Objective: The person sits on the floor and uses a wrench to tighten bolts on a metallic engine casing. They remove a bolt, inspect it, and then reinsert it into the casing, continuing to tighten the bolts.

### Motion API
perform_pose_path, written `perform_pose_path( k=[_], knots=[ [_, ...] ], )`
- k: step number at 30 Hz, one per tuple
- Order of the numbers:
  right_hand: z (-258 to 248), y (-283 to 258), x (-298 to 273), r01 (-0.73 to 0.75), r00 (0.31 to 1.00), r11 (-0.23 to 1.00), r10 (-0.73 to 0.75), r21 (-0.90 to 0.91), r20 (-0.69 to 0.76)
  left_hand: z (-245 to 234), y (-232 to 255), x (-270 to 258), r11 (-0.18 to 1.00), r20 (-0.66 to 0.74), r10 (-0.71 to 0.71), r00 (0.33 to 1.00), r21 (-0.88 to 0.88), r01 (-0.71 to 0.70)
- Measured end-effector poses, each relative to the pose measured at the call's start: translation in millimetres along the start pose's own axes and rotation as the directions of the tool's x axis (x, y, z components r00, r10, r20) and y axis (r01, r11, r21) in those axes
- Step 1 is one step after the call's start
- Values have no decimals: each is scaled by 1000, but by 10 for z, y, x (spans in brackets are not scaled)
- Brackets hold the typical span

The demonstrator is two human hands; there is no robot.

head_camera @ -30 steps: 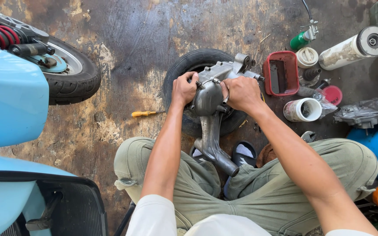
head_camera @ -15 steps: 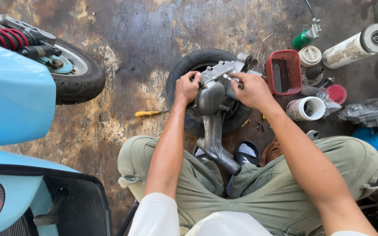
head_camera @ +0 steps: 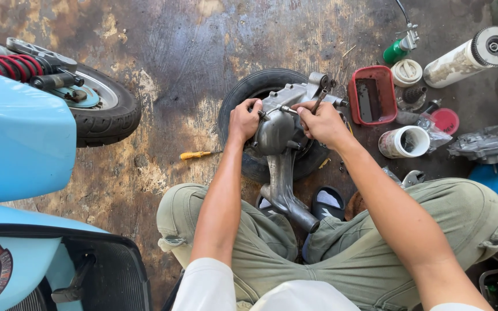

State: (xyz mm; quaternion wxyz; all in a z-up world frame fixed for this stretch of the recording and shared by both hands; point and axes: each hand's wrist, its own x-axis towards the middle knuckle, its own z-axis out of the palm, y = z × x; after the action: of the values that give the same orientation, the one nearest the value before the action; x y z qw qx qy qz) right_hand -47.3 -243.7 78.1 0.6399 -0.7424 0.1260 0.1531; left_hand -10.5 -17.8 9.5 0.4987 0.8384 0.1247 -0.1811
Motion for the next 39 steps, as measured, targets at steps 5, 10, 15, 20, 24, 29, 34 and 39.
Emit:
perform_pose_path(
  k=[5, 10, 15, 20, 24, 29, 34, 39],
  knots=[
    [94, -125, -50, -134, 990, 976, 139, 172, -19, -5, 14, -26, 1000, -8, 10, 1000, -6, -11],
    [168, -140, -72, -191, 980, 952, 201, 239, -18, 6, -2, -18, 1000, -7, 18, 1000, -12, -18],
    [172, 17, 8, -57, 994, 994, 65, 97, -83, 20, -11, 10, 1000, -17, 25, 1000, -3, -25],
    [141, 38, 23, -3, 993, 998, -5, -68, -122, 9, 23, -26, 999, -27, 28, 999, -17, -29],
    [139, 43, 17, 9, 990, 987, -31, -162, -134, 16, 11, -16, 1000, -28, 27, 999, -15, -27],
    [145, 19, 1, 2, 991, 983, -26, -183, -130, 18, -3, 1, 1000, -32, 27, 999, -12, -27],
    [132, 52, 61, -20, 994, 987, 2, -159, -112, -19, -15, -15, 999, -6, 45, 999, 9, -45],
    [-12, -323, -77, -86, 996, 978, 86, 189, 6, -180, 273, -286, 988, 108, 85, 991, -139, -70]
  ],
)
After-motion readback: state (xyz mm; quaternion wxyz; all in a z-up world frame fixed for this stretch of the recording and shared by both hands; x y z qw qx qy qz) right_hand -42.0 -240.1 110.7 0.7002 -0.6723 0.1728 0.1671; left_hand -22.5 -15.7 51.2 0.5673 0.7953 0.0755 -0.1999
